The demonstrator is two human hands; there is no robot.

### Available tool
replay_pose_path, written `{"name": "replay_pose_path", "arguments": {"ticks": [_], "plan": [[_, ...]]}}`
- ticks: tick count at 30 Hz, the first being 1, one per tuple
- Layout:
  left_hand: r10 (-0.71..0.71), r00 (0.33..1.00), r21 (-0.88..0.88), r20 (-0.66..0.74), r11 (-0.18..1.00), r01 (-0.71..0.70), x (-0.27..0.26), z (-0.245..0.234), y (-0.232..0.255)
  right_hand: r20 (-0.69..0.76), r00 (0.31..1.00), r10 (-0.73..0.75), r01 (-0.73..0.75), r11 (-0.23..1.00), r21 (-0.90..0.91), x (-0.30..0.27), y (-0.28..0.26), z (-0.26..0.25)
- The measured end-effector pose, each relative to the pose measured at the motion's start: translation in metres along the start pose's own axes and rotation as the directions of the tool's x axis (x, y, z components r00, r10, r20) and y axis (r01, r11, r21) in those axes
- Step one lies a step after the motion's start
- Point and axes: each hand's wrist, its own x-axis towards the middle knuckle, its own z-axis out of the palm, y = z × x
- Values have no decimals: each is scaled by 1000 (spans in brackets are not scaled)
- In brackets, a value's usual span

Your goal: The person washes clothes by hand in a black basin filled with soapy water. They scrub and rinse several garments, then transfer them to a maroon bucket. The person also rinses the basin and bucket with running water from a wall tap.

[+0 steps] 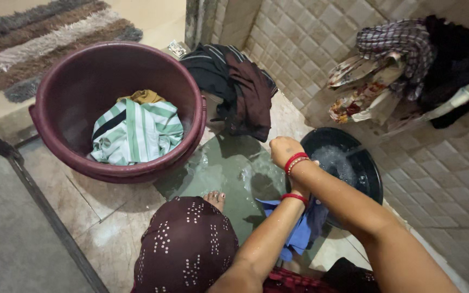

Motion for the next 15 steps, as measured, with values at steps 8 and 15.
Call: {"name": "replay_pose_path", "arguments": {"ticks": [8,15], "plan": [[74,882,-451,466,877,164,38,-15,-24,-217,962,167,-5,803,596,-6,60,-54],[146,468,-468,872,527,709,53,-108,96,-588,759,-281,255,958,-128,-133,119,-177]]}}
